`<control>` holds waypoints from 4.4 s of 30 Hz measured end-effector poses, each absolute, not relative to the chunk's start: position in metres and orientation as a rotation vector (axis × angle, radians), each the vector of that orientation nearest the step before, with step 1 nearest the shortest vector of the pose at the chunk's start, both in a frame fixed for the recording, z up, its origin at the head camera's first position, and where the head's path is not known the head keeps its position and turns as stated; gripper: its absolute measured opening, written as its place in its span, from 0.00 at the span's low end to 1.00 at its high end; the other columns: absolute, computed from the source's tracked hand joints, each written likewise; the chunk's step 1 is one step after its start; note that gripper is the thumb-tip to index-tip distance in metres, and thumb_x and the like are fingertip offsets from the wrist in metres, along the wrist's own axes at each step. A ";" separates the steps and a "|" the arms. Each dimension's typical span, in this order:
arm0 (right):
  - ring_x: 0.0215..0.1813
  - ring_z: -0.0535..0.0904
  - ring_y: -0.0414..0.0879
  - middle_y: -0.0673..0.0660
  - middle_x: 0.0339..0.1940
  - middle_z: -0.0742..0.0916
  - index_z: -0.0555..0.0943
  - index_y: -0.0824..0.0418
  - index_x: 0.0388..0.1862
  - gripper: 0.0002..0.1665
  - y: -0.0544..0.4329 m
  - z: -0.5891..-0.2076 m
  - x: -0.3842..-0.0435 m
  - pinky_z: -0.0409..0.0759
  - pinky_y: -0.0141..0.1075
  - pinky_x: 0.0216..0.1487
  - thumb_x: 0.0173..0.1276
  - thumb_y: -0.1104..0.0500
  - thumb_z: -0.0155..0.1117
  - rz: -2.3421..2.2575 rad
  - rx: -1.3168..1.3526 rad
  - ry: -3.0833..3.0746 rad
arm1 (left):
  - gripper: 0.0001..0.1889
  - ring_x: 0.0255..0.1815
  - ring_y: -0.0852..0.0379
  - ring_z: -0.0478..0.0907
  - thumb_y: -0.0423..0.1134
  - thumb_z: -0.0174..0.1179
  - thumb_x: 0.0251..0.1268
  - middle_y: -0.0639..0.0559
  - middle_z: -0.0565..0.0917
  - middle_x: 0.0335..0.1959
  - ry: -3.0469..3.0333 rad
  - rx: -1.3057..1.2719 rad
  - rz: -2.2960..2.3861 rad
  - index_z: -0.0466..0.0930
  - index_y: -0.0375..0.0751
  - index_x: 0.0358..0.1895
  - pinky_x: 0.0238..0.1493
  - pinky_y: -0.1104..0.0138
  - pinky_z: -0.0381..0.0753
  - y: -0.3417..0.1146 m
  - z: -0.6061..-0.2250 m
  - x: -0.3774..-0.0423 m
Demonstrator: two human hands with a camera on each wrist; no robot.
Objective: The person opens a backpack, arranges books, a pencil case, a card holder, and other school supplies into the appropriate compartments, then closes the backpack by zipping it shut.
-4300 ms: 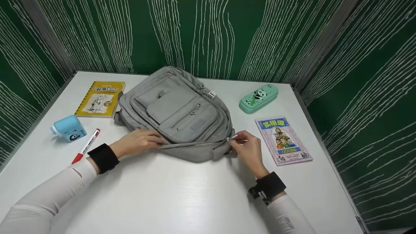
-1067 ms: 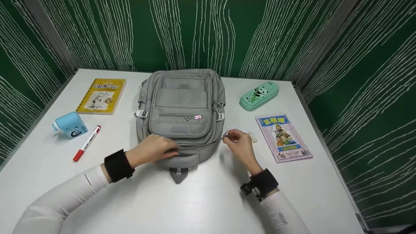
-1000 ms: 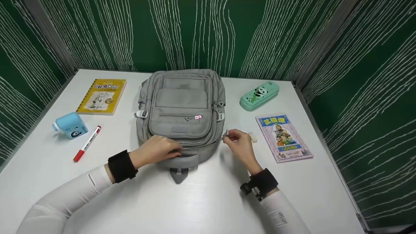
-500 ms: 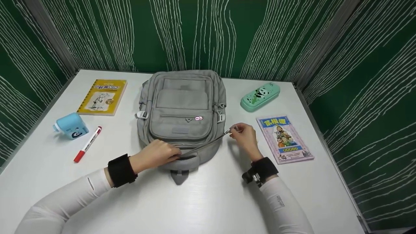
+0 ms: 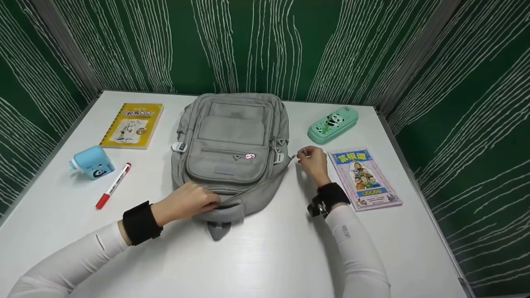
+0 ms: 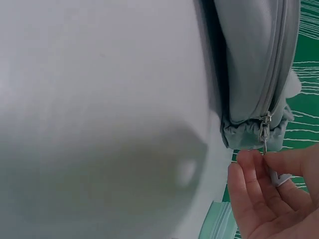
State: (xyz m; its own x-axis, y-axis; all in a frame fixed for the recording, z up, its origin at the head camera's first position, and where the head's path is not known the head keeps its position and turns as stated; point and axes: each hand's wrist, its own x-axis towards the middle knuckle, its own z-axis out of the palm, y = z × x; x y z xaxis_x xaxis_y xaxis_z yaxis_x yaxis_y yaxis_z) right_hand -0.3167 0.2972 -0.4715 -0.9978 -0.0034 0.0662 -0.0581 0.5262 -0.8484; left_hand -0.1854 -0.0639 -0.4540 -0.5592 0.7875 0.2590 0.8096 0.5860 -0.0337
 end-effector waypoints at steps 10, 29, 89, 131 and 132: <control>0.21 0.76 0.22 0.66 0.34 0.91 0.83 0.80 0.43 0.13 0.294 -0.480 -0.335 0.76 0.17 0.28 0.71 0.68 0.58 1.310 0.033 -2.696 | 0.09 0.18 0.60 0.78 0.33 0.67 0.62 0.56 0.84 0.17 -2.539 -1.335 -0.129 0.85 0.47 0.24 0.22 0.69 0.77 -0.075 -0.456 -0.183; 0.30 0.79 0.26 0.76 0.47 0.89 0.84 0.76 0.47 0.14 0.289 -0.475 -0.329 0.74 0.15 0.34 0.72 0.66 0.61 1.189 0.110 -2.751 | 0.02 0.29 0.57 0.88 0.35 0.69 0.63 0.55 0.91 0.29 -2.586 -1.296 -0.338 0.88 0.47 0.35 0.33 0.64 0.86 -0.089 -0.464 -0.184; 0.28 0.82 0.34 0.53 0.31 0.93 0.92 0.59 0.38 0.08 0.193 -0.440 -0.218 0.79 0.27 0.30 0.72 0.58 0.69 0.903 1.458 -2.740 | 0.13 0.28 0.58 0.86 0.54 0.71 0.63 0.56 0.92 0.31 -2.757 -1.087 -0.611 0.92 0.48 0.37 0.33 0.63 0.84 -0.106 -0.453 -0.201; 0.25 0.74 0.32 0.55 0.25 0.88 0.91 0.62 0.37 0.09 0.187 -0.391 -0.241 0.71 0.23 0.27 0.72 0.58 0.68 1.122 1.035 -2.638 | 0.41 0.82 0.29 0.54 0.52 0.46 0.81 0.22 0.53 0.80 -3.393 0.075 -0.356 0.49 0.16 0.76 0.83 0.43 0.56 -0.226 -0.448 -0.299; 0.25 0.74 0.32 0.55 0.24 0.87 0.91 0.62 0.37 0.09 0.186 -0.391 -0.242 0.70 0.23 0.27 0.72 0.59 0.68 1.127 1.037 -2.638 | 0.41 0.81 0.29 0.54 0.52 0.46 0.81 0.22 0.53 0.80 -3.399 0.073 -0.345 0.49 0.16 0.76 0.82 0.43 0.57 -0.226 -0.449 -0.299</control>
State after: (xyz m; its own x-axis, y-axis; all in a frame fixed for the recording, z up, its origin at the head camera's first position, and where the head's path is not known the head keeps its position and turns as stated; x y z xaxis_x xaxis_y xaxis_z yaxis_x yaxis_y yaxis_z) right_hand -0.2415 0.1864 -0.3909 -0.7653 -0.5528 0.3298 -0.6205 0.4971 -0.6066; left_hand -0.2986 -0.2262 -0.4489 -0.9615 -0.0141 -0.2745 -0.0691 0.9791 0.1915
